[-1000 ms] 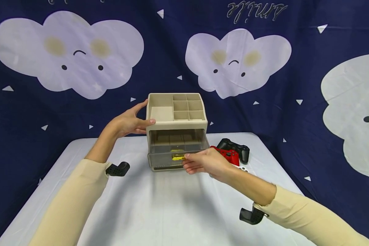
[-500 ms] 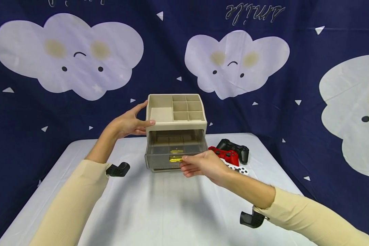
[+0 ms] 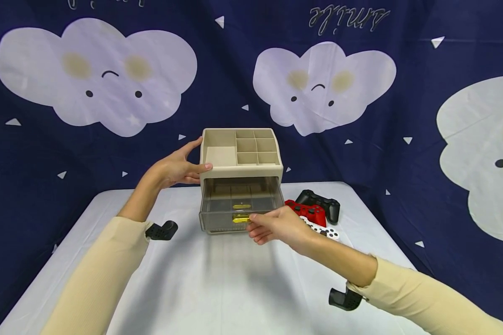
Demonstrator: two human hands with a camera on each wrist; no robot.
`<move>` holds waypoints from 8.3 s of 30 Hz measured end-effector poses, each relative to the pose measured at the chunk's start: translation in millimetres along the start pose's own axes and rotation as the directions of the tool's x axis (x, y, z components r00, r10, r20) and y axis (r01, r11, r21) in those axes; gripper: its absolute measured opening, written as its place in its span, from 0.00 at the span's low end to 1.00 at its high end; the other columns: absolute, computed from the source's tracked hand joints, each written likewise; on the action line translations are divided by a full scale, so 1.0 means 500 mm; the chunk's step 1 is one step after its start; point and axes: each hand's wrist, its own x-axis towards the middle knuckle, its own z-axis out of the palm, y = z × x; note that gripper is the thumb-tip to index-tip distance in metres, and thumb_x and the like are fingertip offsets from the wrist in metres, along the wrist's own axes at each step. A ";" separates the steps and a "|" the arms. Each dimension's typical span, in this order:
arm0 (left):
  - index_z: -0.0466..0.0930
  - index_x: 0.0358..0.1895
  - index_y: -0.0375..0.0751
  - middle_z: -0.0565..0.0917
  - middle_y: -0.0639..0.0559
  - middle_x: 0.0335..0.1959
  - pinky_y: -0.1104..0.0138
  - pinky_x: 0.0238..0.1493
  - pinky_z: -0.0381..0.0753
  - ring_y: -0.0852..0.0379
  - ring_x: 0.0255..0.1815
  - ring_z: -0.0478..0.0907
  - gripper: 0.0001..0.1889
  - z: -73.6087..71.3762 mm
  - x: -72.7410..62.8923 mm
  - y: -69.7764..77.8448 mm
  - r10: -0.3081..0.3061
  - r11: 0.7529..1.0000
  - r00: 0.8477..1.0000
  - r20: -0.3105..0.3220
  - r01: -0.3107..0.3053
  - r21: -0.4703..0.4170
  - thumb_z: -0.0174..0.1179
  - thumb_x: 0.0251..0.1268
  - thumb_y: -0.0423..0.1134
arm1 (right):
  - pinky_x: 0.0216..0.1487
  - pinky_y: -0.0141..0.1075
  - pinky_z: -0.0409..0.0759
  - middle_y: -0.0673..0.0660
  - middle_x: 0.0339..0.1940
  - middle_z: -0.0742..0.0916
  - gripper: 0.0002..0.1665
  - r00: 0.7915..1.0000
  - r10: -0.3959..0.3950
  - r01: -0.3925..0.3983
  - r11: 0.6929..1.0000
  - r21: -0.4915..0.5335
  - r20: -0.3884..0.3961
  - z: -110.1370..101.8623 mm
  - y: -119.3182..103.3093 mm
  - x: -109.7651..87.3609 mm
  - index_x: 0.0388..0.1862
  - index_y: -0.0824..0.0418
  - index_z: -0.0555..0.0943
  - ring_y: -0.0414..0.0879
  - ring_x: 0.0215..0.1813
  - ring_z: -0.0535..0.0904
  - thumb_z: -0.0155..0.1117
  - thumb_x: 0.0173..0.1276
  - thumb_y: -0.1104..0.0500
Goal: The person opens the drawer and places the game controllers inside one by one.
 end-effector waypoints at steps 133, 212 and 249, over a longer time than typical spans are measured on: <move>0.28 0.82 0.70 0.71 0.30 0.69 0.47 0.65 0.78 0.34 0.63 0.79 0.54 -0.001 0.002 -0.007 0.016 0.999 1.000 0.014 -0.015 -0.043 0.64 0.72 0.38 | 0.61 0.61 0.74 0.79 0.65 0.76 0.46 0.913 0.023 -0.254 0.812 -0.525 -0.407 -0.334 0.284 -0.004 0.69 0.66 0.75 0.72 0.65 0.72 0.80 0.55 0.49; 0.28 0.82 0.72 0.69 0.31 0.71 0.46 0.68 0.76 0.33 0.65 0.78 0.54 0.002 0.004 -0.012 0.020 0.997 1.000 0.017 -0.019 -0.075 0.64 0.72 0.39 | 0.34 0.35 0.74 0.66 0.45 0.86 0.40 0.879 -0.173 -0.215 0.687 -0.694 -0.444 -0.344 0.095 -0.022 0.56 0.65 0.83 0.57 0.45 0.79 0.82 0.50 0.42; 0.28 0.82 0.73 0.68 0.31 0.72 0.47 0.68 0.76 0.34 0.65 0.78 0.54 -0.002 0.001 -0.013 0.020 0.998 1.000 0.018 -0.019 -0.063 0.64 0.72 0.40 | 0.34 0.37 0.77 0.61 0.45 0.87 0.37 0.886 -0.298 -0.028 0.731 -0.681 -0.355 -0.221 -0.135 -0.033 0.56 0.53 0.84 0.51 0.39 0.80 0.83 0.50 0.39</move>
